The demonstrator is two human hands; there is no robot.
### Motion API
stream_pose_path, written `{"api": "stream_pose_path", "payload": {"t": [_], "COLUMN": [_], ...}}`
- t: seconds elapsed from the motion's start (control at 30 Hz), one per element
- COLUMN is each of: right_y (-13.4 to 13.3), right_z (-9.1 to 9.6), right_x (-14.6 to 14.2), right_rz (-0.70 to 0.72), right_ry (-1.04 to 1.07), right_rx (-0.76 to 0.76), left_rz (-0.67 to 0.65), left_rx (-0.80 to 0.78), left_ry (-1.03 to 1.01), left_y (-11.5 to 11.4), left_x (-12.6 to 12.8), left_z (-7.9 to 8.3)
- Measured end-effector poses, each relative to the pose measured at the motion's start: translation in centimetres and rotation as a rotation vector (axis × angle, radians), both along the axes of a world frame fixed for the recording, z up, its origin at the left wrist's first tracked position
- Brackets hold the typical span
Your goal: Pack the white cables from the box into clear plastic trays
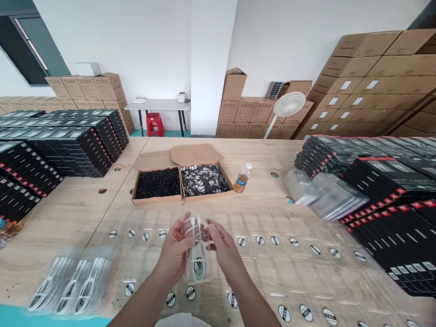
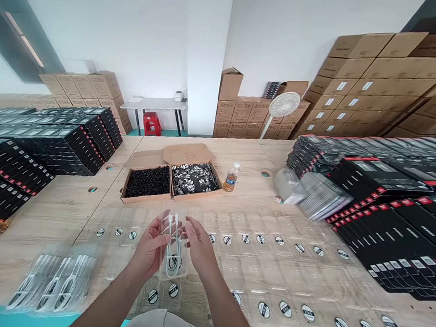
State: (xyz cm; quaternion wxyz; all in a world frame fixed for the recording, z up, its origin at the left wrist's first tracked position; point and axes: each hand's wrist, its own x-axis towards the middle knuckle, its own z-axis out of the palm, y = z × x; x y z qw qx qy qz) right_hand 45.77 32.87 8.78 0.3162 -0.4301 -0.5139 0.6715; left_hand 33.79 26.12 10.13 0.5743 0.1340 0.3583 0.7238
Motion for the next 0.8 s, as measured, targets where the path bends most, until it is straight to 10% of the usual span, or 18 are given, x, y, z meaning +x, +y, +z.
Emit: {"api": "stream_pose_path", "payload": {"t": [0.8], "right_y": [-0.1], "right_z": [0.0], "right_x": [-1.0], "right_rz": [0.026], "right_ry": [0.021], "right_rx": [0.116], "left_rz": [0.017], "left_rx": [-0.031], "left_ry": [0.039], "left_y": [-1.7], "left_x": [-0.2], "left_z": [1.1]}}
